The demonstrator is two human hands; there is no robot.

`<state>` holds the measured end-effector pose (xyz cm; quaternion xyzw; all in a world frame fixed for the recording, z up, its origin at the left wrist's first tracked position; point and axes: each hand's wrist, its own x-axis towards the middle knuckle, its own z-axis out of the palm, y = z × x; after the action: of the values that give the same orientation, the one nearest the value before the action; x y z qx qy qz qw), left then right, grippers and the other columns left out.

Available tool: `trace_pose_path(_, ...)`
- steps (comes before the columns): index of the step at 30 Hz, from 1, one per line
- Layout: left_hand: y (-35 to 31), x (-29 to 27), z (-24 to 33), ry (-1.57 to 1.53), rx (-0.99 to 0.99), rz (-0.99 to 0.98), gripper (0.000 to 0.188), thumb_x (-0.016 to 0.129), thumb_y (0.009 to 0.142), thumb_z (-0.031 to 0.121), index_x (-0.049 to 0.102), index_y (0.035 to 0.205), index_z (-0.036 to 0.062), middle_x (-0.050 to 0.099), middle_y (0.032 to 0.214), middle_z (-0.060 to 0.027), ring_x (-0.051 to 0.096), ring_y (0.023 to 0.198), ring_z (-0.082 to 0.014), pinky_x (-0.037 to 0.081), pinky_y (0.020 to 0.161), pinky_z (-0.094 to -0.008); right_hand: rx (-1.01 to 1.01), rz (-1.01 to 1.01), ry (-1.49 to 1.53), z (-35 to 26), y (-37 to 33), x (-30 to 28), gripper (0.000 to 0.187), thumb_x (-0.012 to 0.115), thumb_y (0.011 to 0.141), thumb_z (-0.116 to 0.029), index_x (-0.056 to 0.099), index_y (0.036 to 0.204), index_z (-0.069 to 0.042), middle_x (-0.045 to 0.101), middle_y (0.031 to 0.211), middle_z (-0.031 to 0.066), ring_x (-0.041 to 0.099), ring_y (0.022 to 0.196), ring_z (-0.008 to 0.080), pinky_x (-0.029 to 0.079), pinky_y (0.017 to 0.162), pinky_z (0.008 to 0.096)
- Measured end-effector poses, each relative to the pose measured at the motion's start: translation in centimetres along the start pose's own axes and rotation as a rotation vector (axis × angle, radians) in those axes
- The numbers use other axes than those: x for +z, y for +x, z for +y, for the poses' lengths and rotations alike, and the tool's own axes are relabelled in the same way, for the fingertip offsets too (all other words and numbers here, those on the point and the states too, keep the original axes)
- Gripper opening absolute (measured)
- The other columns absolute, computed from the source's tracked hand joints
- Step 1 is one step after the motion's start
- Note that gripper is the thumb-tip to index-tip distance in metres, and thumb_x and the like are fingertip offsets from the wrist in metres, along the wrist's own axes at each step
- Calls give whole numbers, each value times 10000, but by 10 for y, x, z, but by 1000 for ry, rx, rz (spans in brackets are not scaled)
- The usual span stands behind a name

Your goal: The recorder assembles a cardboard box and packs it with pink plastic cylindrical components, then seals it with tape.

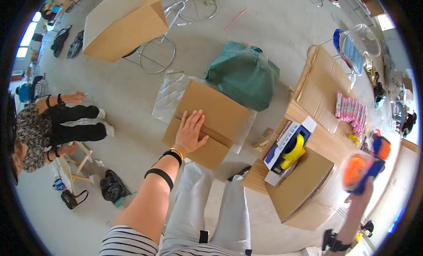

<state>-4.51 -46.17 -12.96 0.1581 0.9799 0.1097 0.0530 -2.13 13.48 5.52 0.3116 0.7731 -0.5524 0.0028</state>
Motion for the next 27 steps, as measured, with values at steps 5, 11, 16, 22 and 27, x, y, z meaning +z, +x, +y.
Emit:
trace_pose_path(5, -1, 23, 1, -130, 15, 55, 785, 554, 838, 489, 359, 1422, 2, 276, 1529, -121, 236, 1421, -257, 124, 1180, -515, 298, -243, 200, -47, -108, 196, 360, 590, 945, -298, 547, 1187, -35, 623, 1020, 33, 609, 885, 126, 507, 767, 291)
trace_pose_path(11, -1, 22, -6, -159, 22, 48, 766, 539, 854, 495, 368, 1418, 6, 268, 1534, -116, 231, 1422, -255, 135, 1176, -522, 389, -420, 303, -23, -145, 343, 348, 577, 957, -340, 576, 1080, -14, 645, 870, 39, 630, 745, 127, 511, 678, 280)
trace_pose_path(16, 0, 26, -7, -147, 22, 48, 758, 535, 856, 500, 375, 1420, 19, 270, 1534, -113, 226, 1424, -245, 137, 1175, -519, 387, -348, 243, 1, -137, 381, 406, 557, 960, -399, 579, 1070, -9, 649, 870, 61, 618, 737, 135, 498, 686, 280)
trace_pose_path(22, -2, 24, -6, -129, 6, 47, 751, 544, 844, 512, 414, 1397, 21, 288, 1528, -99, 235, 1420, -238, 137, 1174, -518, 391, -396, 298, 17, -131, 399, 382, 564, 959, -379, 579, 1092, -21, 649, 865, 61, 629, 743, 141, 496, 697, 276)
trace_pose_path(27, 0, 22, 0, -112, -3, 0, 751, 497, 870, 533, 396, 1416, 28, 278, 1537, -94, 241, 1422, -224, 124, 1180, -514, 313, -439, 330, 35, -128, 406, 375, 559, 964, -373, 571, 1095, -22, 640, 824, 66, 630, 685, 150, 503, 644, 291)
